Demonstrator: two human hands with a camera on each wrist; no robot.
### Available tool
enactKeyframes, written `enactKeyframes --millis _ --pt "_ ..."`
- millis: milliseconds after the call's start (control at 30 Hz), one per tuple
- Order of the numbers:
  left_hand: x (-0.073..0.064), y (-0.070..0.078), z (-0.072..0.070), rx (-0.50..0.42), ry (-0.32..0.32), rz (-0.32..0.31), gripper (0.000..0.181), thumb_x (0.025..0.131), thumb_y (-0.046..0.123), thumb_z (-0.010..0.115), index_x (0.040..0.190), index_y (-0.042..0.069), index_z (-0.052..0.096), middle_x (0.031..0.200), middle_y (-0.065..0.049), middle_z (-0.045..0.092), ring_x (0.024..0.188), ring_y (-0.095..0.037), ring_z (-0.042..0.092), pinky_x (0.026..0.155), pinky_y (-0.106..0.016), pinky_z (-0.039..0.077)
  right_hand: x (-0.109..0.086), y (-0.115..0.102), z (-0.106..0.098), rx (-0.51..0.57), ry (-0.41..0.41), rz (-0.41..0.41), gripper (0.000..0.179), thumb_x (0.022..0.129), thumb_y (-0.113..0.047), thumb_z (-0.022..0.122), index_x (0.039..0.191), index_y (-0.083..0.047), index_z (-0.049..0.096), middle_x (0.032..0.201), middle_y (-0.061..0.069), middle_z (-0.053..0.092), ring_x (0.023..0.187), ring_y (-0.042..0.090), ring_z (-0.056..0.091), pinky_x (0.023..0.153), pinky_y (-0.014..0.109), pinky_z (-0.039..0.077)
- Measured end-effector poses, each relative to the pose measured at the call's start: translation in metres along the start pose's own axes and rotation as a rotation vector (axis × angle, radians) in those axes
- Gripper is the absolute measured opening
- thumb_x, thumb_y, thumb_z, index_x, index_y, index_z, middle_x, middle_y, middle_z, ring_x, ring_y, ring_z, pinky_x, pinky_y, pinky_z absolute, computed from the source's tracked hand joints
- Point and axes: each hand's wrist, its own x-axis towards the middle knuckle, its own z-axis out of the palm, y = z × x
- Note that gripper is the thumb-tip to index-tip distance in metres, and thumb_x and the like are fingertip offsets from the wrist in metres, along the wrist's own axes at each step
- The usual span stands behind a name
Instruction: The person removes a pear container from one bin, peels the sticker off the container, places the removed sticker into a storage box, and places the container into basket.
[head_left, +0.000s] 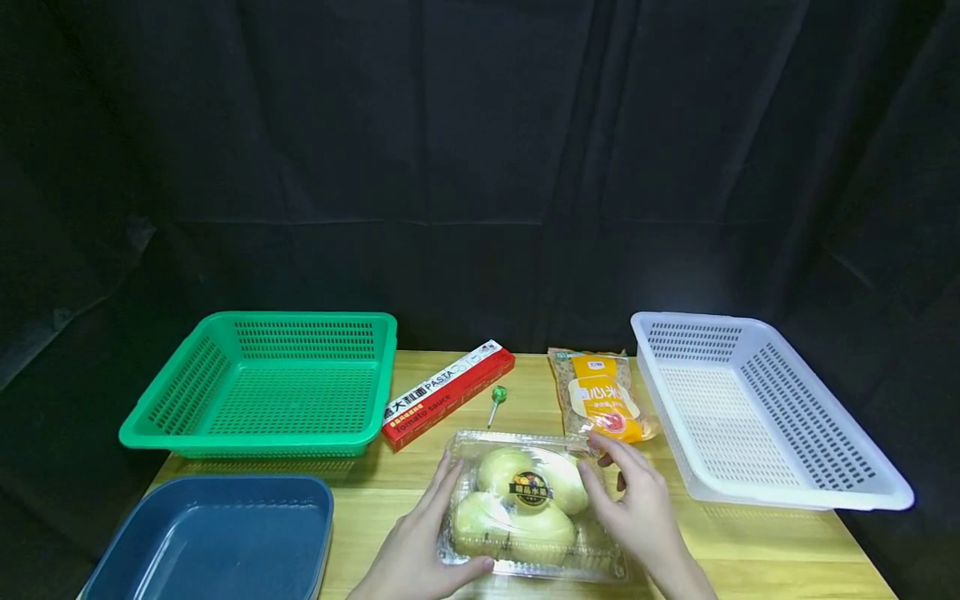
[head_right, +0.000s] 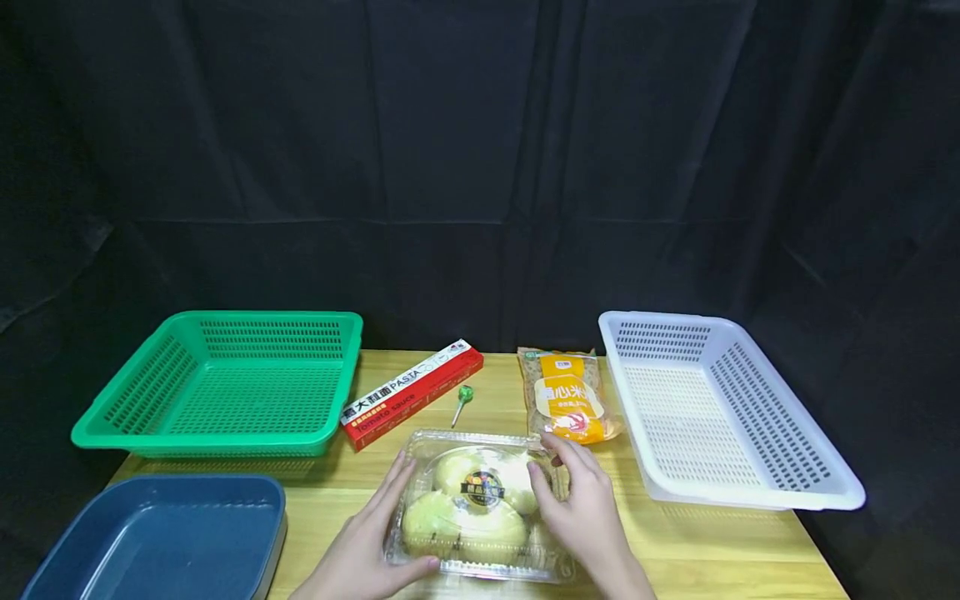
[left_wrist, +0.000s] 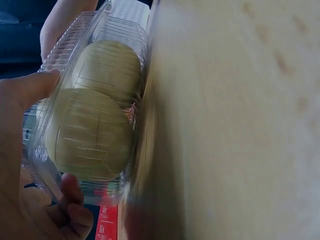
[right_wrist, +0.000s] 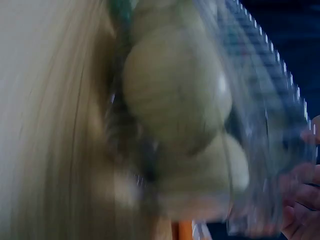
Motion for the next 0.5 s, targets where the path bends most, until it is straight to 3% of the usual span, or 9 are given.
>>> enactKeyframes --millis 133,333,500 --pt "0.003 -0.003 0.001 -0.014 -0.003 0.015 0.120 0.081 0.060 0.086 0.172 0.030 0.013 0.179 -0.003 0.011 0.125 -0.051 0.064 0.091 -0.070 0.056 0.003 -0.009 0.011 0.024 -0.043 -0.032 0.039 0.086 -0.003 0.084 0.123 0.002 0.074 0.109 0.010 0.077 0.074 0.013 0.060 0.058 0.023 0.050" --pt "0.004 -0.006 0.003 -0.061 -0.036 -0.030 0.122 0.082 0.062 0.085 0.172 0.036 0.007 0.180 0.001 0.006 0.135 -0.051 0.057 0.097 -0.071 0.053 -0.002 -0.012 0.022 -0.014 -0.081 0.020 0.041 0.083 -0.010 0.089 0.120 0.002 0.075 0.117 0.012 0.075 0.078 0.010 0.059 0.065 0.023 0.054" --pt "0.001 -0.009 0.008 -0.139 -0.037 -0.037 0.121 0.082 0.058 0.086 0.171 0.038 0.007 0.180 0.002 0.004 0.142 -0.053 0.048 0.097 -0.075 0.051 -0.008 -0.021 0.025 -0.100 -0.085 0.022 0.042 0.081 -0.021 0.092 0.113 0.003 0.078 0.113 0.013 0.073 0.096 0.025 0.066 0.081 0.042 0.061"
